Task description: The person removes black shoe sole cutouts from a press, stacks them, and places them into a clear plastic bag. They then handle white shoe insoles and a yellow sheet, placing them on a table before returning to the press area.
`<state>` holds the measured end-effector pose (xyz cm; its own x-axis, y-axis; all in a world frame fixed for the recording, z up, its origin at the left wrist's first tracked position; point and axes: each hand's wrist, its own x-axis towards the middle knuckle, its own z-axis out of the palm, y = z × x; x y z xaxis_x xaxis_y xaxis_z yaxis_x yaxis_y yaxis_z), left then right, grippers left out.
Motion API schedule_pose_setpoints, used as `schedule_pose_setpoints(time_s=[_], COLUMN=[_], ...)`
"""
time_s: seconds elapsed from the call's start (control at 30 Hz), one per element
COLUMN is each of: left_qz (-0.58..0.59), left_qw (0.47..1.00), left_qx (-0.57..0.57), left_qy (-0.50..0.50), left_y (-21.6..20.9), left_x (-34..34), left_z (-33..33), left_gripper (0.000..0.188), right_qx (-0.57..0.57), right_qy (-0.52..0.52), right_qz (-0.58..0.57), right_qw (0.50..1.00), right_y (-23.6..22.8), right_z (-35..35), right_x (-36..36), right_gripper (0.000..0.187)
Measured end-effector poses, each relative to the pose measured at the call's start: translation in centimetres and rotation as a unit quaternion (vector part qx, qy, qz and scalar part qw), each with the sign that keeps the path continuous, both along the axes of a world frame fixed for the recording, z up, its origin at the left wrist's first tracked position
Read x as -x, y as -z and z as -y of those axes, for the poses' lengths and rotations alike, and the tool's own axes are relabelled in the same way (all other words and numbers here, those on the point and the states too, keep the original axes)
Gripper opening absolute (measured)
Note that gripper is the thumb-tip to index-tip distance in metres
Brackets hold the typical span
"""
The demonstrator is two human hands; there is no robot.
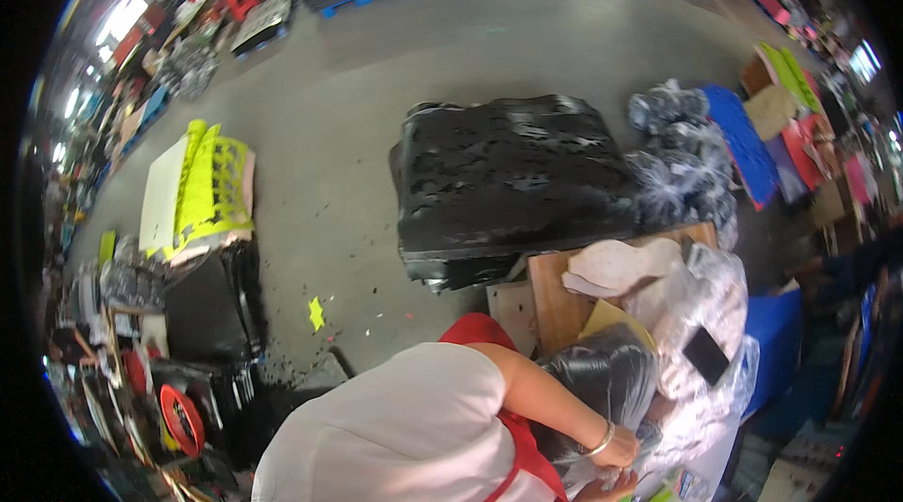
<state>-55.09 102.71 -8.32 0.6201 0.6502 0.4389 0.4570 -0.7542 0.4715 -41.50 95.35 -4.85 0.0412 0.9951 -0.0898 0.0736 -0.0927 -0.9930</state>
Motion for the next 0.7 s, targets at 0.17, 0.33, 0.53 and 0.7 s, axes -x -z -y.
schedule_pose_setpoints(time_s=[0.17, 0.33, 0.53, 0.7], left_qz=[0.026, 0.035, -0.055, 0.024], left_qw=[0.998, 0.995, 0.992, 0.955], left_qx=[0.063, 0.089, 0.110, 0.277], left_qy=[0.009, -0.025, -0.025, 0.101], left_y=[2.1, 2.5, 0.9, -1.1], left_x=[-0.9, -0.7, 0.9, 3.5], left_z=[-0.4, 0.7, 0.4, -0.4], left_gripper=[0.021, 0.019, 0.025, 0.013], right_qx=[-0.017, -0.003, 0.034, 0.088], right_qy=[-0.069, -0.110, -0.103, 0.100], right_qz=[0.367, 0.540, 0.559, 0.091], right_qw=[0.927, 0.834, 0.822, 0.987], right_y=[-2.0, -3.2, -2.6, 1.3], right_z=[-0.6, -0.7, -0.1, 0.6], right_x=[2.0, 3.0, 3.2, 3.0], right_gripper=[0.043, 0.036, 0.031, 0.029])
